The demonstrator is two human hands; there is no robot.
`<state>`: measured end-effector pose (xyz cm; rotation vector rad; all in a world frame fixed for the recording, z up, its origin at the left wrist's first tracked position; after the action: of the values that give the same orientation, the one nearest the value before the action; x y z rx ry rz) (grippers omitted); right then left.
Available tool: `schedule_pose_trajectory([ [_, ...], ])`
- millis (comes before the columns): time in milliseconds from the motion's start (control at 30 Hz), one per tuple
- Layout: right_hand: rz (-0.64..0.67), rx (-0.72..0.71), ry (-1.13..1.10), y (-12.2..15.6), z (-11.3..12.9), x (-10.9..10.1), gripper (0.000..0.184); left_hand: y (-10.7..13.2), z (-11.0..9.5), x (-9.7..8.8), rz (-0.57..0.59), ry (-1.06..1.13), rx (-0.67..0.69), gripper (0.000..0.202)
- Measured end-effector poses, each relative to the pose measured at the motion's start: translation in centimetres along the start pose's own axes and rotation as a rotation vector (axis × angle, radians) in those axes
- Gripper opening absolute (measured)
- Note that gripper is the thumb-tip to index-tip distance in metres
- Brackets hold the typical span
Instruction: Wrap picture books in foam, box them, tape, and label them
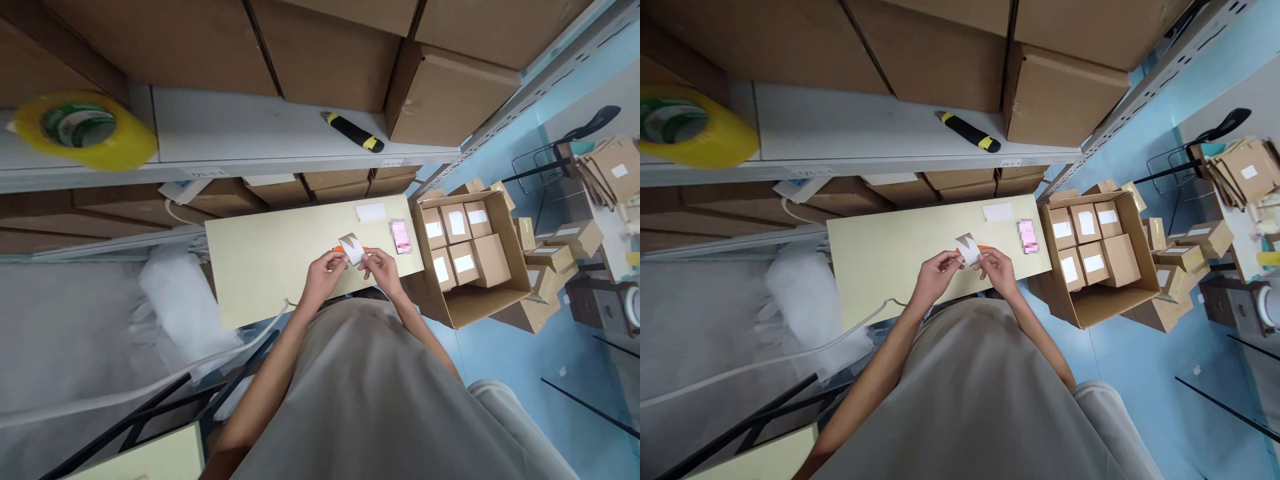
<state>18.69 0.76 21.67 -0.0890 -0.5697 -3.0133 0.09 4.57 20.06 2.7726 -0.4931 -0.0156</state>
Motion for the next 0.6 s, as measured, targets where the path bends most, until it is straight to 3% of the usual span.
schedule_pose_trajectory([
  [200, -0.078, -0.112, 0.081, -0.2, 1.3, -0.7, 0.059, -0.6, -1.1, 1.1, 0.046, 0.005, 0.097, 0.047],
  [367, -0.11, -0.199, 0.304, -1.9, 4.0, -1.2, 0.042, -1.5, -2.1, 1.4, -0.004, 0.032, 0.141, 0.053],
  [467, -0.115, -0.304, 0.504, -4.9, 7.2, -1.3, 0.034, -2.1, -3.1, 1.4, -0.039, 0.072, 0.172, 0.06],
  [600, -0.067, -0.436, 0.722, -11.2, 11.9, -0.7, 0.032, -2.9, -5.3, 0.6, -0.124, 0.068, 0.264, 0.056],
])
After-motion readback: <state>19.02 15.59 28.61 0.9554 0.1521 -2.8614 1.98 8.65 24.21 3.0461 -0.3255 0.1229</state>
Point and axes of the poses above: each hand's wrist, its own y-axis away from the middle knuckle, its own x-axis out of the palm, z = x × y, the point moved 1 cm from there along -y, towards the middle knuckle, and after that the axes turned 12 degrees about z, right-handed, at the moved point
